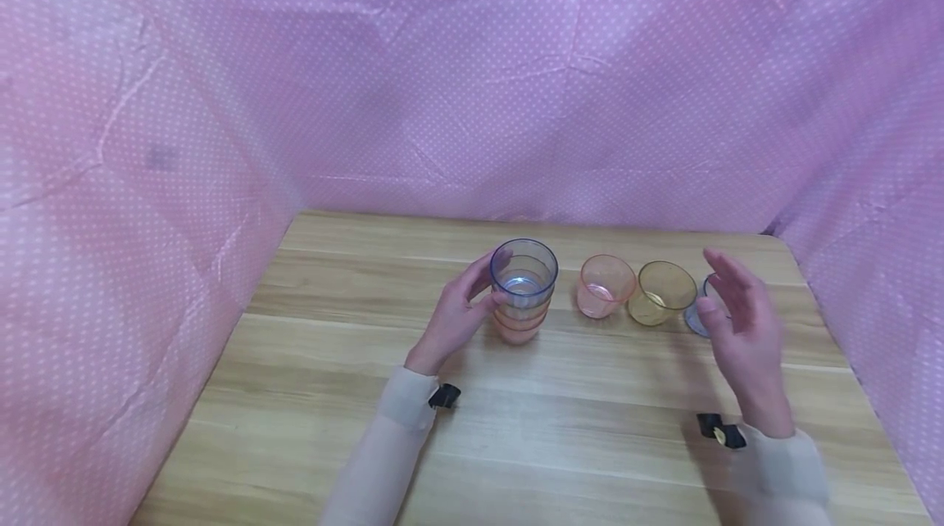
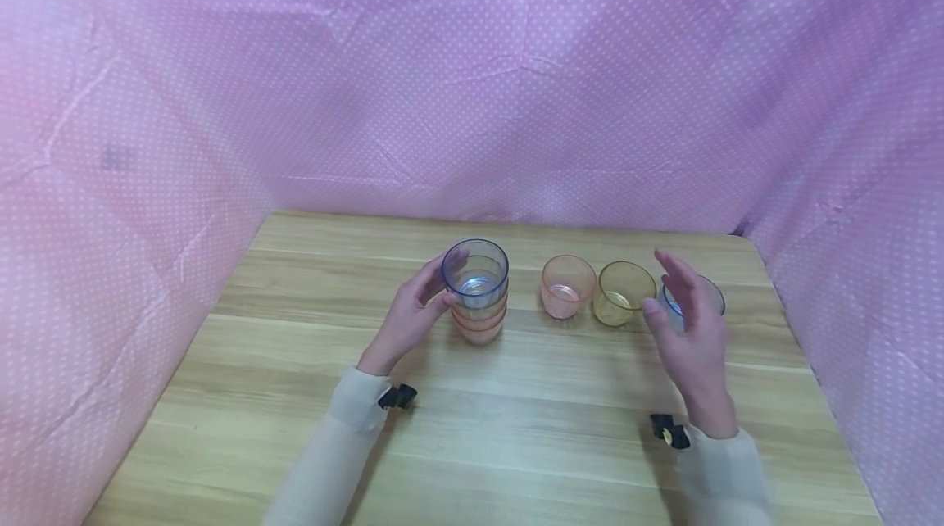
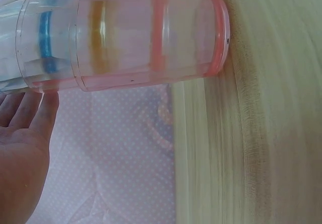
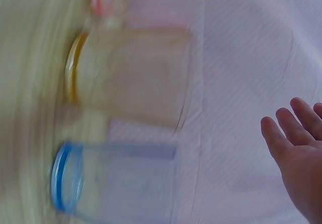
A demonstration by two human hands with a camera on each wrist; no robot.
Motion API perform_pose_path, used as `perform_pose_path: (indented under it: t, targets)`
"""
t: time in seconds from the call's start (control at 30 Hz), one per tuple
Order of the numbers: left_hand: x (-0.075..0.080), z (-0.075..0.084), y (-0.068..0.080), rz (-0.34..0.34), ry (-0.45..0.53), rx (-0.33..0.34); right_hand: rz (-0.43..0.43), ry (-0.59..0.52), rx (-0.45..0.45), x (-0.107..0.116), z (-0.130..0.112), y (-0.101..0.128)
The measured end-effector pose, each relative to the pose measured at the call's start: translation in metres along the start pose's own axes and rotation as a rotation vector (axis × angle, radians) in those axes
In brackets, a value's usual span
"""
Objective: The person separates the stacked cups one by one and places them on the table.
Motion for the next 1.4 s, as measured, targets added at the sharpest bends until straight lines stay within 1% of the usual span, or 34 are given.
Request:
perform_pose_path:
  t: [0.13, 0.27, 0.33, 0.53, 0.6, 0.77, 1.03, 1.13, 1.4]
  targets:
    - [-0.001, -0.002, 0.0, 0.009, -0.007, 0.01, -0.078, -0.068, 0.03, -0.025, -0.006, 0.005]
    - [-0.002, -0.003, 0.0, 0.02, -0.015, 0.017, -0.154, -0.075, 0.063, -0.05, -0.01, 0.01]
    - [-0.002, -0.003, 0.0, 0.024, -0.015, 0.019, -0.19, -0.058, 0.078, -0.063, -0.011, 0.013]
    - [-0.003, -0.003, 0.0, 0.038, -0.005, 0.02, -0.294, 0.077, 0.138, -0.098, -0.012, 0.022]
    - [-0.003, -0.004, 0.0, 0.043, 0.001, 0.017, -0.317, 0.104, 0.126, -0.107, -0.009, 0.024]
    - [-0.004, -0.006, 0.001, 0.052, 0.006, 0.017, -0.361, 0.124, 0.078, -0.127, -0.005, 0.028]
    - [-0.002, -0.008, 0.007, 0.071, 0.023, 0.046, -0.424, 0.144, 0.08, -0.153, 0.0, 0.034]
    - [-0.002, -0.006, 0.008, 0.071, 0.027, 0.051, -0.439, 0.158, 0.066, -0.16, 0.002, 0.036]
    - [-0.002, -0.006, 0.009, 0.075, 0.003, 0.038, -0.46, 0.217, -0.039, -0.172, 0.011, 0.036]
Point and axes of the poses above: each hand's wrist, its own y-axis away from the middle knuckle, its own x-axis out of the back of the hand, z = x × y, the point moved 8 cm from there along -y, towards the middle knuckle, and after that the axes turned 13 degrees about z, right-handed, at the moved point
